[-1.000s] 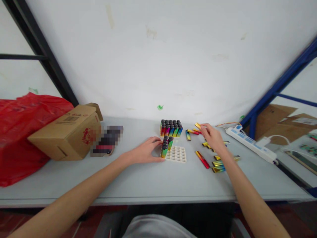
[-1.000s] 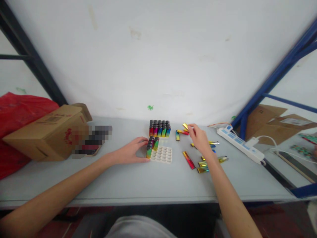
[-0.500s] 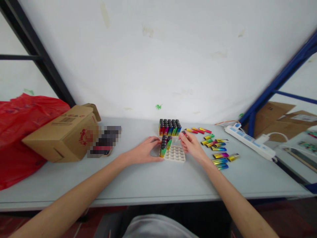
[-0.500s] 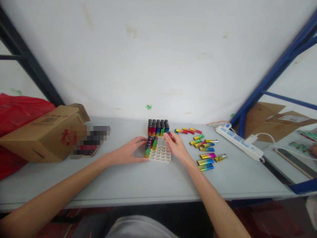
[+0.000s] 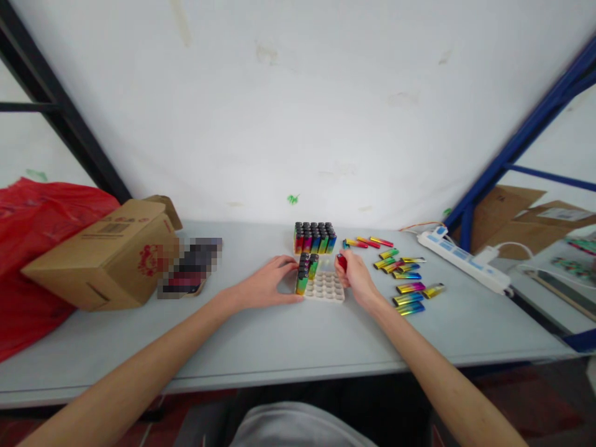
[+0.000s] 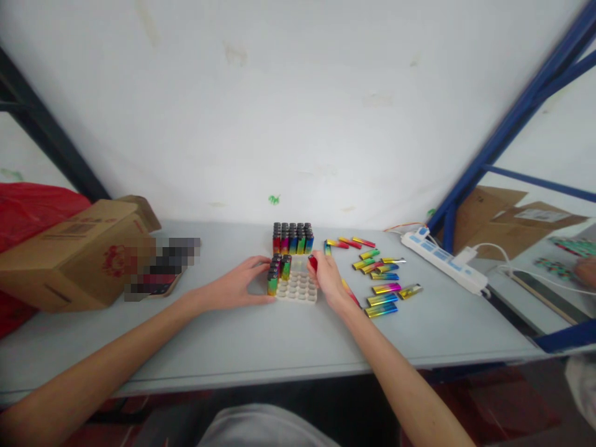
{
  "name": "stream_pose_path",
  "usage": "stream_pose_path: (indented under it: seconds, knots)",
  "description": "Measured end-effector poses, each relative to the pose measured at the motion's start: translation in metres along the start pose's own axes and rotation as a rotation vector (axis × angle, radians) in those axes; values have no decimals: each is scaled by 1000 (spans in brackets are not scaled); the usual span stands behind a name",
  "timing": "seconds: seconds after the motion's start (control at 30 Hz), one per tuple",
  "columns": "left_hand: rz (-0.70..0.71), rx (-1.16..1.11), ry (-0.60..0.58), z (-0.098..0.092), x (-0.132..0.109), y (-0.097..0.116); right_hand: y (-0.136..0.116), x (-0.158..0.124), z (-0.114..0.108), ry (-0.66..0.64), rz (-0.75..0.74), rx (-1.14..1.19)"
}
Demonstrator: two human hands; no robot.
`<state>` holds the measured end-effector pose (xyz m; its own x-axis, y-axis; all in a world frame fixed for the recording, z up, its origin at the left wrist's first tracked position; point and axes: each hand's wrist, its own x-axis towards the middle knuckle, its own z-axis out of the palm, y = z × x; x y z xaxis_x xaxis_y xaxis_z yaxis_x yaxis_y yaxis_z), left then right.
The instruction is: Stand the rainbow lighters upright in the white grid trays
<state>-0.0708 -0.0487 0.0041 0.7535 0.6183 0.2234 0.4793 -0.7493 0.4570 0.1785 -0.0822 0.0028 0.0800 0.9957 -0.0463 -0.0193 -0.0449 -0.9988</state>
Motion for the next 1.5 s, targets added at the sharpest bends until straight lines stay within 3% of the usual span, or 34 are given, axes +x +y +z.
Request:
stream_pose_path:
  seconds: [0.23,0.4,0.53,0.63,0.7,0.9,1.1,1.2,1.37,1.5]
  knots:
    - [2,-4,5,0,0,0,-1,2,-2,9,-22,6]
    - [12,-16,15,0,0,-1,-6,-2,-6,-104,-78,-4]
    - [13,-18,12,1,0,-1,-14,-10,-13,-181,-294,-191]
    - [15,-23,19,1,0,-1,-18,-17,-14,-131,-561,-508]
    - [16,-28,24,2,0,-1,-20,-20,-12,-84,-658,-660]
    - [26,-30,24,2,0,-2,-13,-24,-1,-152,-588,-731]
    - [34,-24,42,2,0,-2,-13,-19,-3,-183,-717,-1106]
    - [33,-34,34,2,0,-2,-16,-16,-1,-241,-704,-1191]
    - [22,-43,25,2,0,-3,-24,-17,7,-162,-631,-1298]
    - [15,-34,17,1,0,-2,-36,-28,-24,-170,-608,-1147]
